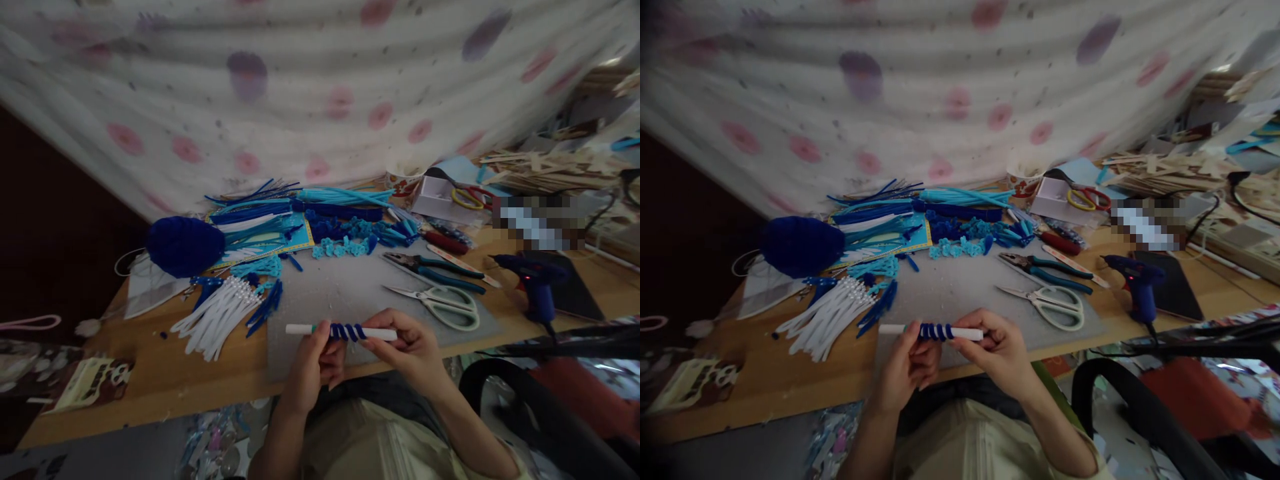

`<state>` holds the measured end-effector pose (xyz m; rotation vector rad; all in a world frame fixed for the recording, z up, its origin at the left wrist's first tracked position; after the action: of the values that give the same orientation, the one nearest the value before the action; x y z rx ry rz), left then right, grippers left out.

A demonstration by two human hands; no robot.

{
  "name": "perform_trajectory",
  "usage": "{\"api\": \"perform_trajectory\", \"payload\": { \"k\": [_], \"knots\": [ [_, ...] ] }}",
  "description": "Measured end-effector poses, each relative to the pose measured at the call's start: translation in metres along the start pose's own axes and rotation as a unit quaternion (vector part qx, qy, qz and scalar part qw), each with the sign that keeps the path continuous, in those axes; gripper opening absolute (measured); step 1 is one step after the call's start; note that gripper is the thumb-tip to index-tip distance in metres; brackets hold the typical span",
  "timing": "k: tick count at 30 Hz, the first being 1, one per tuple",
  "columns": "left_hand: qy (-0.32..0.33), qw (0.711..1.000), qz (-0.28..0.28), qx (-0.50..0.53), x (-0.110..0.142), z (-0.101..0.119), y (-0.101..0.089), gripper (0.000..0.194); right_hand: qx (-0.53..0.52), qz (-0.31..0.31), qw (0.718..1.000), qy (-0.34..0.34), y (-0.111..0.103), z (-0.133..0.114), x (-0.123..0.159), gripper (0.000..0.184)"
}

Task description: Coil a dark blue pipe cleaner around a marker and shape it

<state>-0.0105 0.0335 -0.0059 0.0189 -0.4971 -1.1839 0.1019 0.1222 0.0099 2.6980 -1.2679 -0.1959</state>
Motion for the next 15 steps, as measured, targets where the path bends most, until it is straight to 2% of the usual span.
{"api": "perform_trajectory", "payload": {
  "k": [3,9,12,15],
  "knots": [
    [-0.005,1.000,-0.016,-0.020,0.004,0.001,-0.006,0.061,0.032,-0.018,0.999,-0.011,0.000,-0.003,0.002,0.026],
    [-0.015,1.000,0.019,0.001,0.006,0.002,-0.001,0.065,0.052,-0.031,0.998,-0.023,-0.001,-0.010,0.001,0.024],
    [-0.023,0.999,0.001,0.046,0.003,0.003,0.009,0.066,0.019,-0.020,1.000,0.001,-0.002,-0.005,-0.004,0.028],
    [-0.039,0.993,-0.027,0.104,0.001,0.002,0.018,0.069,-0.074,-0.015,0.997,0.011,-0.003,0.006,-0.005,0.037]
  ]
}}
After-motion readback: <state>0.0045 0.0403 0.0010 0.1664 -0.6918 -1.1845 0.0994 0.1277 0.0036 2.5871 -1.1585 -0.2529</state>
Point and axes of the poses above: each hand's wrist, its own x-axis away from the middle knuckle, its own y-axis out of the palm, z = x × y, the point moved 5 cm from there along -x, towards the middle knuckle, and after that the axes turned 11 degrees about -x, right-handed, at the moved point
